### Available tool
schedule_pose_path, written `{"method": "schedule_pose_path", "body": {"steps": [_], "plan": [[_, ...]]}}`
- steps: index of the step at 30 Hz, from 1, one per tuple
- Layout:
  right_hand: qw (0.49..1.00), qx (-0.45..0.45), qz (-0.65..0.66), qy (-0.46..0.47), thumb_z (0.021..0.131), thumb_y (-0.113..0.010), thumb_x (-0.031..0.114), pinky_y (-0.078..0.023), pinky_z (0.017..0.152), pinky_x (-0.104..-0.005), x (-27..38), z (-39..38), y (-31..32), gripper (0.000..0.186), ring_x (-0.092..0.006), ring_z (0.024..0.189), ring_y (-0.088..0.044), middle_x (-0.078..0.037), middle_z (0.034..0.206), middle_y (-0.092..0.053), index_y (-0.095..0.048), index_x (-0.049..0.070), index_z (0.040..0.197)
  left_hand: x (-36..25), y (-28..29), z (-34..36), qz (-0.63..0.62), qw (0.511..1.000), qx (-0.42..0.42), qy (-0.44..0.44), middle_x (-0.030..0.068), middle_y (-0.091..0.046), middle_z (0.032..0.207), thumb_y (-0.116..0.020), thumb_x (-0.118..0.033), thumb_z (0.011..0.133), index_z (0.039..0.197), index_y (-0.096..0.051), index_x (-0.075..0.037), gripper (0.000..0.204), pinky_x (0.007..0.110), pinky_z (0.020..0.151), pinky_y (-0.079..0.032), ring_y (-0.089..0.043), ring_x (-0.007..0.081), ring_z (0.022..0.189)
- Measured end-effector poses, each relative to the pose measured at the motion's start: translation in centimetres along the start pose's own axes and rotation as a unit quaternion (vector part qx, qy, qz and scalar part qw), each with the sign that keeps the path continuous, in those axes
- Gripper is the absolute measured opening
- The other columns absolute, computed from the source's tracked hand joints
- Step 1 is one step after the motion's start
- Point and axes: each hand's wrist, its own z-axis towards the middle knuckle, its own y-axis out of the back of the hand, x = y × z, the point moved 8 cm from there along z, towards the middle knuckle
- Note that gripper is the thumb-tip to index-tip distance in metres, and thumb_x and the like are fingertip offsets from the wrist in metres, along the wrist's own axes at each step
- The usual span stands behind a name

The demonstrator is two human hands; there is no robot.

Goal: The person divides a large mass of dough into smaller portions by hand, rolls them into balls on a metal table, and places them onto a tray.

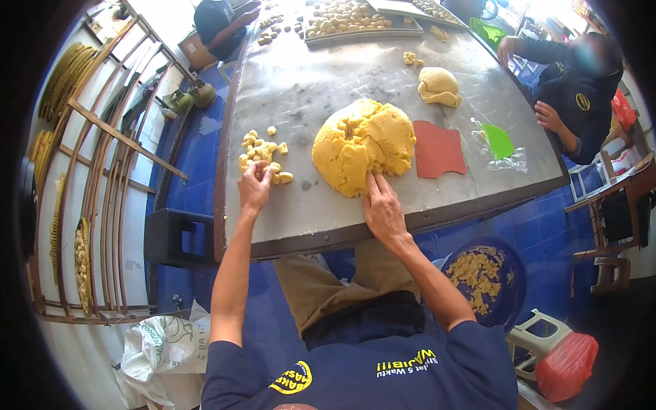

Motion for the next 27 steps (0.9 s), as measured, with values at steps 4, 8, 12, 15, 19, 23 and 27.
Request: {"method": "schedule_pose_path", "body": {"steps": [4, 8, 12, 15, 19, 23, 27], "plan": [[0.990, -0.126, 0.017, -0.069, 0.081, -0.082, 0.021, -0.022, 0.121, -0.0525, 3.3, -0.1, 3.2, 0.109, -0.0520, 0.149, -0.014, -0.038, 0.159, -0.010, -0.010, -0.002, 0.159, -0.8, 0.5, -2.3, -0.010, 0.996, -0.073, -0.052, 0.0153, -0.069, 0.096, -0.069, -0.017, 0.094, 0.108, -0.069, -0.003, 0.020, 0.039, 0.076, -0.054, -0.068, 0.0276, 0.083], [0.968, -0.114, 0.115, -0.190, 0.061, -0.095, 0.034, -0.014, 0.122, -0.0566, -0.8, 1.0, -1.6, 0.147, -0.0573, 0.148, -0.002, -0.046, 0.154, 0.006, 0.010, 0.002, 0.158, -0.6, -0.7, -3.9, -0.003, 0.991, -0.121, -0.052, 0.0170, -0.061, 0.102, -0.063, -0.017, 0.098, 0.112, -0.068, -0.004, 0.020, 0.041, 0.078, -0.051, -0.063, 0.0305, 0.089], [0.971, -0.104, 0.064, -0.208, 0.055, -0.098, 0.036, -0.013, 0.119, -0.0628, 0.4, 1.8, -2.7, 0.158, -0.0594, 0.146, 0.003, -0.048, 0.152, 0.011, 0.018, 0.003, 0.156, 0.6, -0.4, -4.0, -0.005, 0.992, -0.124, -0.023, 0.0156, -0.056, 0.103, -0.063, -0.019, 0.098, 0.112, -0.071, -0.006, 0.020, 0.041, 0.077, -0.051, -0.060, 0.0298, 0.086], [0.967, -0.151, 0.088, -0.187, 0.053, -0.098, 0.036, -0.014, 0.120, -0.0619, -0.5, 3.1, -2.7, 0.159, -0.0613, 0.145, 0.005, -0.047, 0.151, 0.015, 0.019, 0.003, 0.156, 0.6, -0.5, -4.2, -0.006, 0.992, -0.122, -0.013, 0.0152, -0.056, 0.103, -0.063, -0.018, 0.099, 0.113, -0.072, -0.007, 0.020, 0.039, 0.078, -0.051, -0.058, 0.0279, 0.092], [0.963, -0.161, 0.141, -0.163, 0.053, -0.098, 0.034, -0.019, 0.121, -0.0551, -1.3, 4.0, -2.8, 0.158, -0.0622, 0.145, 0.002, -0.046, 0.150, 0.017, 0.017, 0.004, 0.157, -0.8, 0.4, -4.6, 0.033, 0.984, -0.166, -0.063, 0.0148, -0.060, 0.103, -0.061, -0.016, 0.099, 0.114, -0.071, -0.005, 0.020, 0.036, 0.076, -0.052, -0.063, 0.0240, 0.093], [0.978, -0.105, 0.102, -0.147, 0.052, -0.098, 0.030, -0.026, 0.121, -0.0488, -2.5, 4.9, -1.9, 0.155, -0.0619, 0.145, -0.004, -0.047, 0.151, 0.015, 0.011, 0.003, 0.158, 1.0, -0.7, -4.5, -0.125, 0.987, -0.097, 0.039, 0.0086, -0.068, 0.083, -0.061, -0.016, 0.101, 0.109, -0.066, 0.001, 0.020, 0.031, 0.060, -0.052, -0.064, 0.0137, 0.062], [0.989, -0.050, 0.096, -0.101, 0.050, -0.098, 0.019, -0.034, 0.119, -0.0474, -4.8, 6.9, -0.9, 0.152, -0.0531, 0.147, -0.017, -0.039, 0.158, 0.004, 0.006, 0.011, 0.161, 1.6, -1.0, -4.5, -0.107, 0.989, -0.082, 0.057, 0.0154, -0.068, 0.094, -0.058, -0.016, 0.100, 0.106, -0.067, 0.001, 0.020, 0.040, 0.072, -0.053, -0.067, 0.0289, 0.082]]}}
